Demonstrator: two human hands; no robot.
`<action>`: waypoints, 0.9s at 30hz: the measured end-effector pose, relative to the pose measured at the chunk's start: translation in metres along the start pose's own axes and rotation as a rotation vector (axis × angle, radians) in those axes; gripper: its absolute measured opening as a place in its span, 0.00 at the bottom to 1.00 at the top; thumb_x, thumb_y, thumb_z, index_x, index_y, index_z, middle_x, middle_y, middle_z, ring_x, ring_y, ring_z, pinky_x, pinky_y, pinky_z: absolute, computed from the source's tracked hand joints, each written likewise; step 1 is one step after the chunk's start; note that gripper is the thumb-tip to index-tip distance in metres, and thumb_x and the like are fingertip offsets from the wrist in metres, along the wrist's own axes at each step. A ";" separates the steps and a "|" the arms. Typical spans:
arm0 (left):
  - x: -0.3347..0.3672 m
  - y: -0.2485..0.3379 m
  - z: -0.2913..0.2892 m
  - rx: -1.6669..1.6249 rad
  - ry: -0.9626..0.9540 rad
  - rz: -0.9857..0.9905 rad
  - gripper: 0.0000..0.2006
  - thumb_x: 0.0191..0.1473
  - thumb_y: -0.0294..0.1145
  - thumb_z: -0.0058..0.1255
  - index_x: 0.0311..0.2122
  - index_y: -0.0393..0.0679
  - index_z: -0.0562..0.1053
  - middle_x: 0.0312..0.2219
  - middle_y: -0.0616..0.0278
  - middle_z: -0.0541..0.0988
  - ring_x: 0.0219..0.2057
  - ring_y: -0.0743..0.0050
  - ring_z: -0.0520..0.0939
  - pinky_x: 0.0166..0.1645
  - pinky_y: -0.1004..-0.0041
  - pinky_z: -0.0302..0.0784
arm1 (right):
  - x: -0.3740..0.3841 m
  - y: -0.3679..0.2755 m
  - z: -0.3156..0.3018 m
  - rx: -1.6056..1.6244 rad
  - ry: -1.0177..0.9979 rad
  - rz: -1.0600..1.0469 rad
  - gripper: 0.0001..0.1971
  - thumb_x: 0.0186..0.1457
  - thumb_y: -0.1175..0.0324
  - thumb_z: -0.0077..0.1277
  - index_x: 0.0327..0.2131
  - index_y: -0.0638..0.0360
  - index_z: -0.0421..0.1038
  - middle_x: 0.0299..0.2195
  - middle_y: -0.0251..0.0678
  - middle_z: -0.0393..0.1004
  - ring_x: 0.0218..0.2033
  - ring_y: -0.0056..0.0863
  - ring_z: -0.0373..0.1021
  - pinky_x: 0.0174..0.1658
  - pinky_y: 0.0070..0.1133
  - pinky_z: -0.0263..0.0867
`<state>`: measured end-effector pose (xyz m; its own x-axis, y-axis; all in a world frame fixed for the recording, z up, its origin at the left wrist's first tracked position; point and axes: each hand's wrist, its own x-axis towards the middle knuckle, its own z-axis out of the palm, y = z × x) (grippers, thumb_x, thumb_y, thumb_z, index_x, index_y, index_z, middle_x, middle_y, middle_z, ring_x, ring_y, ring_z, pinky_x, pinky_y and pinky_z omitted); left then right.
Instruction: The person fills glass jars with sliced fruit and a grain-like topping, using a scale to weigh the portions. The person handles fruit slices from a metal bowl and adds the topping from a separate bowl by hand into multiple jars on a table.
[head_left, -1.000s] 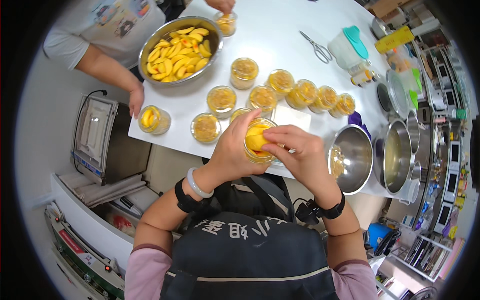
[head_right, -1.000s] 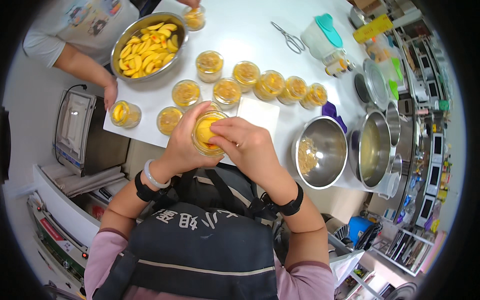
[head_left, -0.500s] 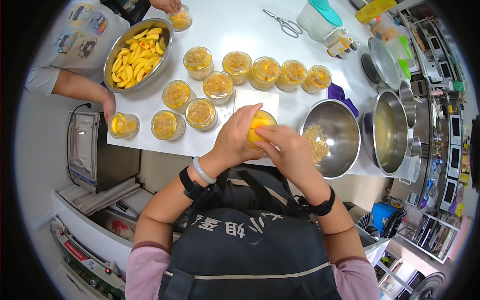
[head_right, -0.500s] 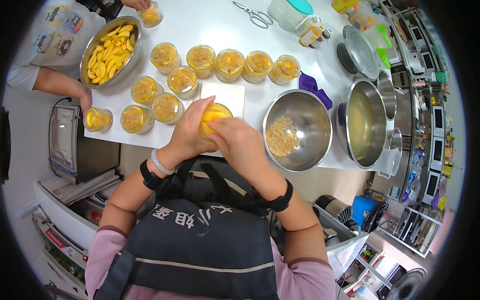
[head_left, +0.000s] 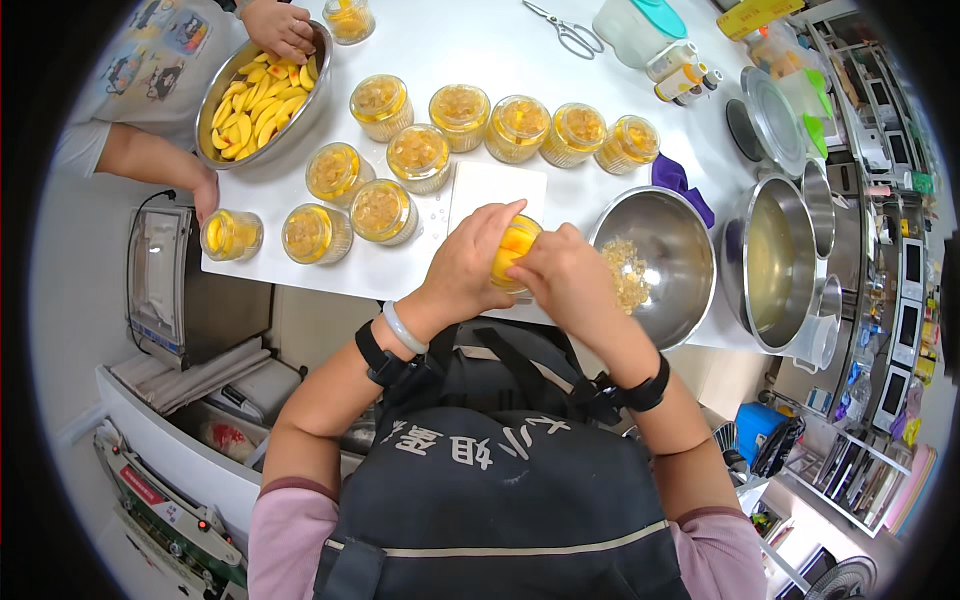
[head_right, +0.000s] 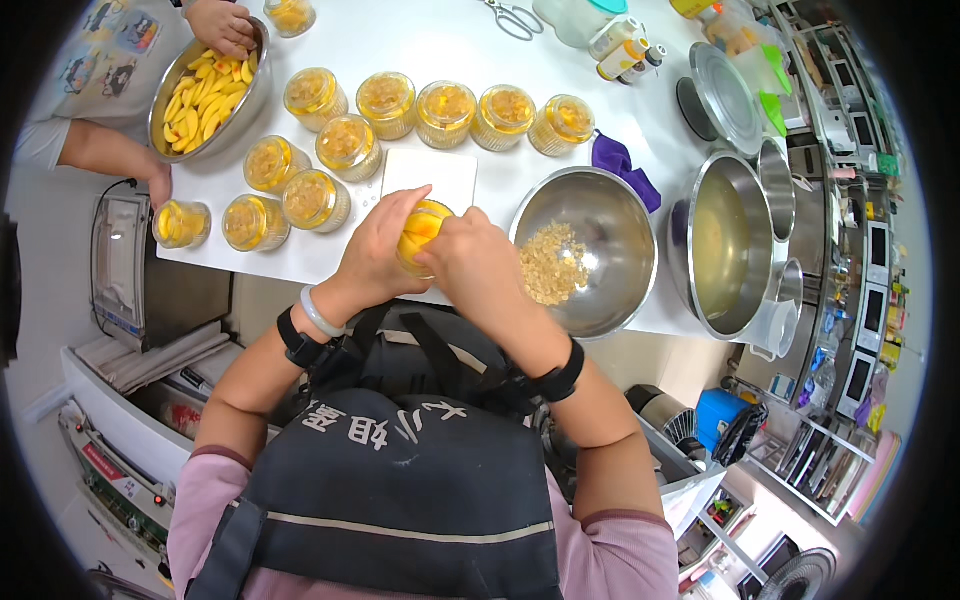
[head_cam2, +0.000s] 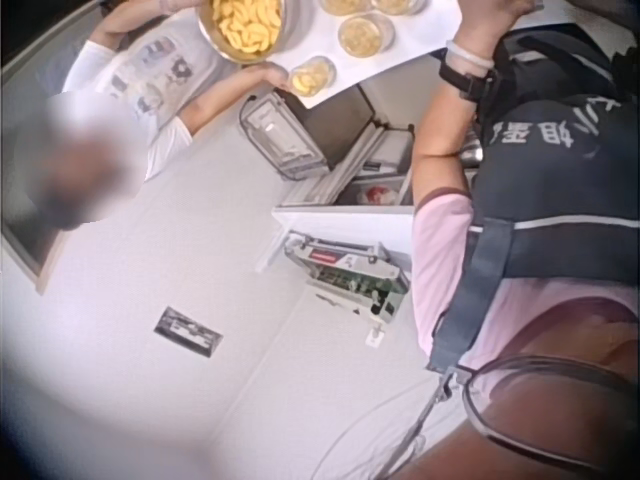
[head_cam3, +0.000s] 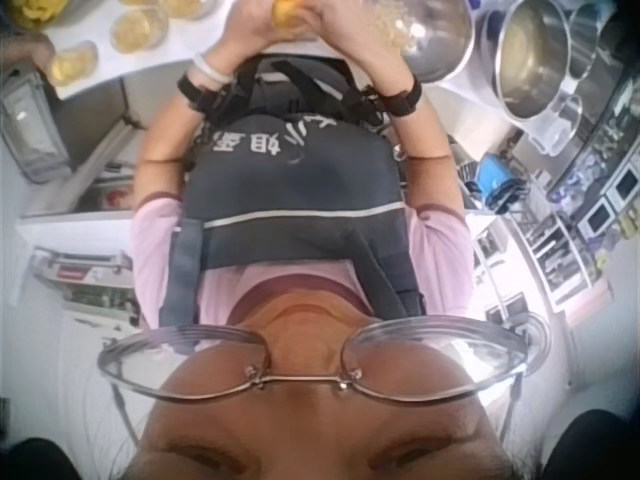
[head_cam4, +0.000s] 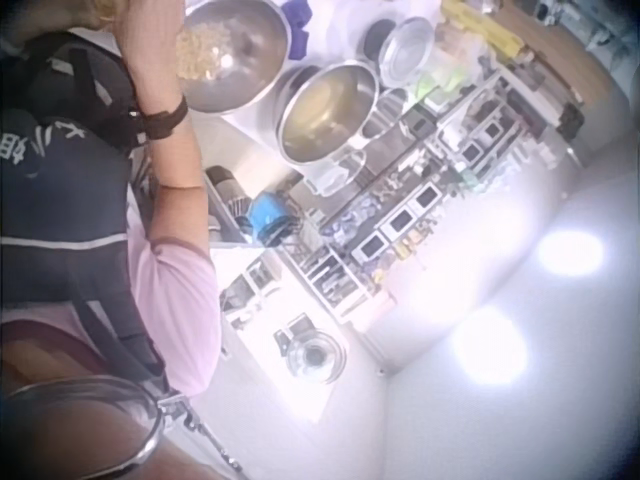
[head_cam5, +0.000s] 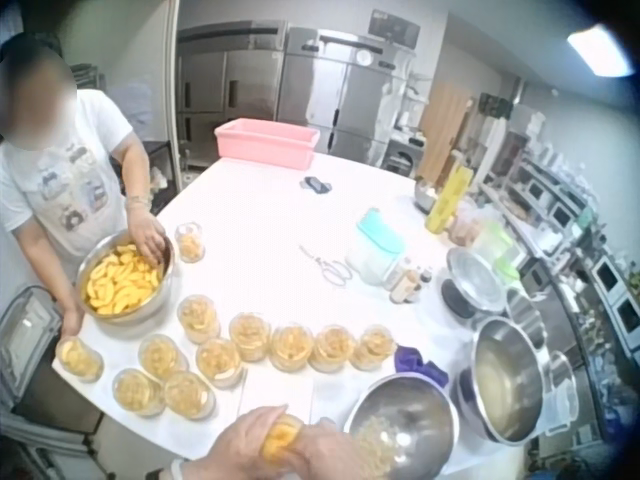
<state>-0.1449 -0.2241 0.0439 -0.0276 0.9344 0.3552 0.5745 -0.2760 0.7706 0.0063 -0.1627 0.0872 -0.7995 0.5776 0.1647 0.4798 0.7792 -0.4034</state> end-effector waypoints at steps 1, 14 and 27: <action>0.000 0.001 0.001 0.001 0.015 -0.005 0.46 0.22 0.22 0.64 0.56 0.40 0.59 0.44 0.49 0.69 0.45 0.48 0.71 0.49 0.64 0.70 | 0.004 0.005 -0.004 0.082 -0.039 0.043 0.06 0.42 0.67 0.60 0.25 0.57 0.78 0.22 0.34 0.73 0.28 0.36 0.66 0.30 0.28 0.65; 0.007 -0.011 0.013 -0.009 0.042 0.007 0.44 0.27 0.30 0.66 0.56 0.39 0.59 0.44 0.48 0.69 0.46 0.48 0.71 0.50 0.62 0.70 | 0.004 -0.006 0.021 -0.107 0.010 0.233 0.05 0.41 0.67 0.59 0.23 0.55 0.78 0.22 0.32 0.73 0.27 0.32 0.67 0.27 0.28 0.66; 0.027 -0.036 0.012 0.042 0.014 -0.124 0.46 0.26 0.32 0.68 0.56 0.39 0.59 0.47 0.49 0.69 0.49 0.53 0.71 0.55 0.65 0.67 | -0.072 0.094 -0.068 0.899 0.197 0.686 0.11 0.52 0.68 0.55 0.38 0.63 0.73 0.33 0.32 0.76 0.33 0.16 0.69 0.34 0.15 0.63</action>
<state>-0.1561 -0.1858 0.0195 -0.1114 0.9576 0.2659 0.5999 -0.1485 0.7862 0.1332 -0.1142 0.0991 -0.3608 0.9033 -0.2322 0.2974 -0.1245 -0.9466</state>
